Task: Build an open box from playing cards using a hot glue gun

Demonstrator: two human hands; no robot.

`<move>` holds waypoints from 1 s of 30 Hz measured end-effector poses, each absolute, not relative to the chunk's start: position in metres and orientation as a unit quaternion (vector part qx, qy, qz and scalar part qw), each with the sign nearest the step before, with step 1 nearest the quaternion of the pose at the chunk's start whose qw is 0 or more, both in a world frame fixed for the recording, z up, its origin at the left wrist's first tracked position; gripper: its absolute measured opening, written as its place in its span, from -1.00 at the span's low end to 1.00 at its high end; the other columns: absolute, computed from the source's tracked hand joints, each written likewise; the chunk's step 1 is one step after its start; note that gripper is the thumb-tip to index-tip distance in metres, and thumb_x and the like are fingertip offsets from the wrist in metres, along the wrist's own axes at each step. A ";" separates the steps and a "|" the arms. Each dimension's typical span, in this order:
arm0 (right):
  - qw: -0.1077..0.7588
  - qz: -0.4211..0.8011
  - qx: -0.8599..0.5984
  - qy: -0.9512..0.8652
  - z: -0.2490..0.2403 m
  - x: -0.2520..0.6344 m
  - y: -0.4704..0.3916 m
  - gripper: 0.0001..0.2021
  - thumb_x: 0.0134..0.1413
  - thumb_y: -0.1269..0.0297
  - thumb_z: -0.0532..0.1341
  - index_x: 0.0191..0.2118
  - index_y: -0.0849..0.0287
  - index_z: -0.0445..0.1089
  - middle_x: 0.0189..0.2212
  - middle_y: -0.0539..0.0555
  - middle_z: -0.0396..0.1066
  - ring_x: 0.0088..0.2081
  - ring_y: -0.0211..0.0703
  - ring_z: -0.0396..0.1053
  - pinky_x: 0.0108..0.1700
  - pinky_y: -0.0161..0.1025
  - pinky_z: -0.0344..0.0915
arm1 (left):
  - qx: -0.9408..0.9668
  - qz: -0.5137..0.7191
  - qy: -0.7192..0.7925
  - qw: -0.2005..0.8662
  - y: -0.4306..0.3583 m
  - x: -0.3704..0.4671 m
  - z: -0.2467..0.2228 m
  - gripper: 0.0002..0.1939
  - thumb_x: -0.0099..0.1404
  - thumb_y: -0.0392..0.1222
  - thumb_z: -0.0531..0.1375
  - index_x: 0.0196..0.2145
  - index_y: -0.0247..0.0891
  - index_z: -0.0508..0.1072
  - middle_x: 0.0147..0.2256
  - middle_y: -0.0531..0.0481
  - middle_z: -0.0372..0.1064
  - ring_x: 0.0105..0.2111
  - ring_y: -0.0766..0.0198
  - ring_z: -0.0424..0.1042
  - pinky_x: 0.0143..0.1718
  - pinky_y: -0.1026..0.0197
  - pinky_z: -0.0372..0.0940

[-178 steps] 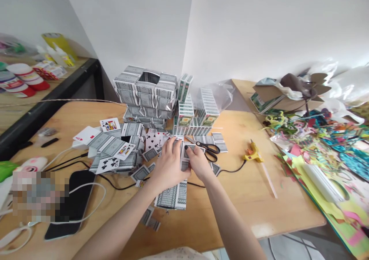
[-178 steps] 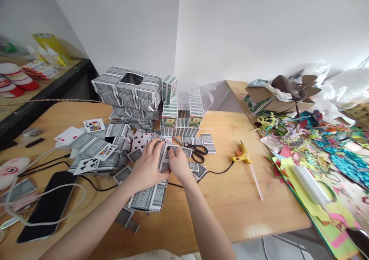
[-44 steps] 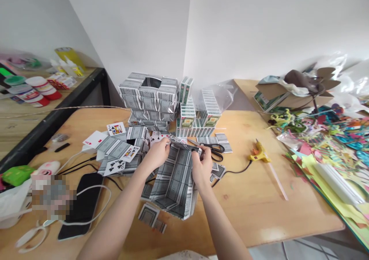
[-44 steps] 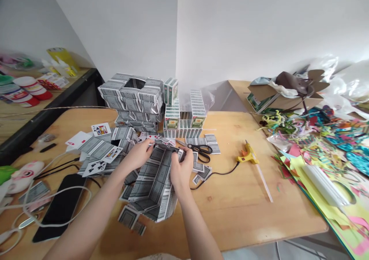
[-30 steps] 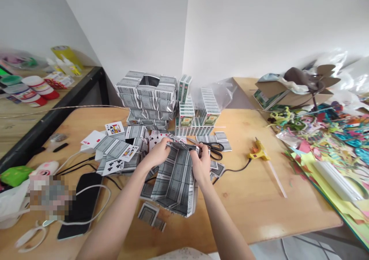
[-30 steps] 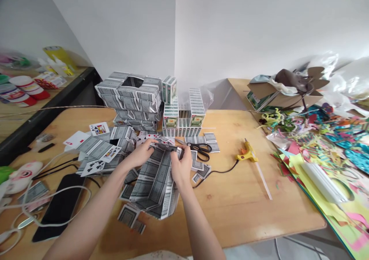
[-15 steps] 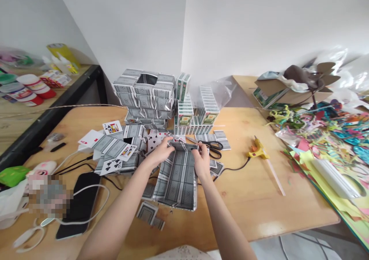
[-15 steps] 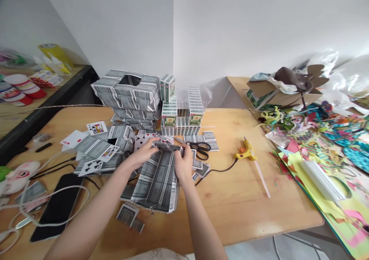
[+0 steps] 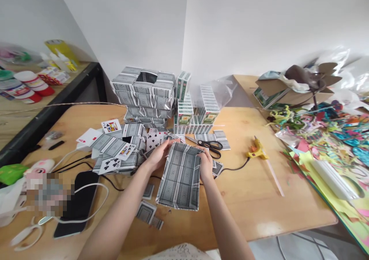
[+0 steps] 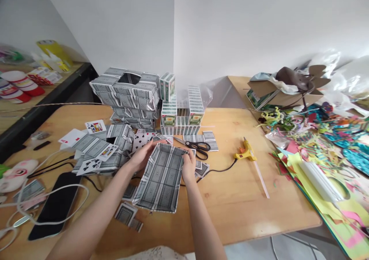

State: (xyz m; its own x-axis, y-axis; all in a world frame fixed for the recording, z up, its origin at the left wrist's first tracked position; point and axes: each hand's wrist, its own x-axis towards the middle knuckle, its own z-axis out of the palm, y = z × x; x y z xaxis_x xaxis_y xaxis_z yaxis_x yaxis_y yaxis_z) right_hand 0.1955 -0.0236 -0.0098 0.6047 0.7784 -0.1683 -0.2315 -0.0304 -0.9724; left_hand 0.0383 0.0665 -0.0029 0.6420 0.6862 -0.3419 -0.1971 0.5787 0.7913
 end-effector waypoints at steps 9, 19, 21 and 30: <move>0.655 0.309 -0.624 -0.293 0.005 0.193 -0.018 -0.76 -0.10 0.28 0.00 -0.27 0.17 0.28 -0.22 0.08 0.36 -0.15 -0.14 0.28 -0.06 -0.16 0.16 | 0.380 0.172 0.467 0.780 0.032 0.027 0.011 -0.45 0.15 0.15 0.02 0.00 -0.25 0.30 -0.34 -0.09 0.49 -0.38 0.13 0.48 -0.33 0.11 0.36; 0.464 0.203 -0.726 -0.466 0.014 0.188 -0.002 -0.76 -0.02 0.33 0.01 -0.23 0.20 0.31 -0.26 0.14 0.30 -0.42 -0.20 0.30 -0.28 -0.17 0.28 | 0.566 0.311 0.416 0.641 0.037 0.024 0.071 -0.13 -0.10 -0.26 0.30 0.14 -0.03 0.01 0.12 -0.03 0.12 0.03 0.14 0.25 -0.05 0.17 0.24; 0.434 0.206 -0.709 -0.517 0.032 0.186 -0.003 -0.71 -0.03 0.36 0.02 -0.14 0.20 0.30 -0.21 0.18 0.31 -0.32 -0.13 0.34 -0.23 -0.12 0.29 | 0.588 0.312 0.435 0.606 0.039 0.023 0.072 -0.25 -0.05 -0.24 0.28 0.09 -0.09 0.09 0.09 -0.05 0.16 0.04 0.16 0.23 0.00 0.16 0.19; 0.494 0.119 -0.490 -0.708 0.194 0.150 -0.093 -0.80 -0.06 0.34 0.12 -0.32 -0.15 0.37 -0.52 -0.03 0.37 -0.45 -0.20 0.34 -0.35 -0.24 0.32 | 0.601 0.285 0.477 0.575 0.045 0.026 0.052 -0.48 0.08 -0.20 0.18 0.02 -0.19 0.19 -0.02 -0.10 0.27 -0.05 0.16 0.31 -0.02 0.12 0.19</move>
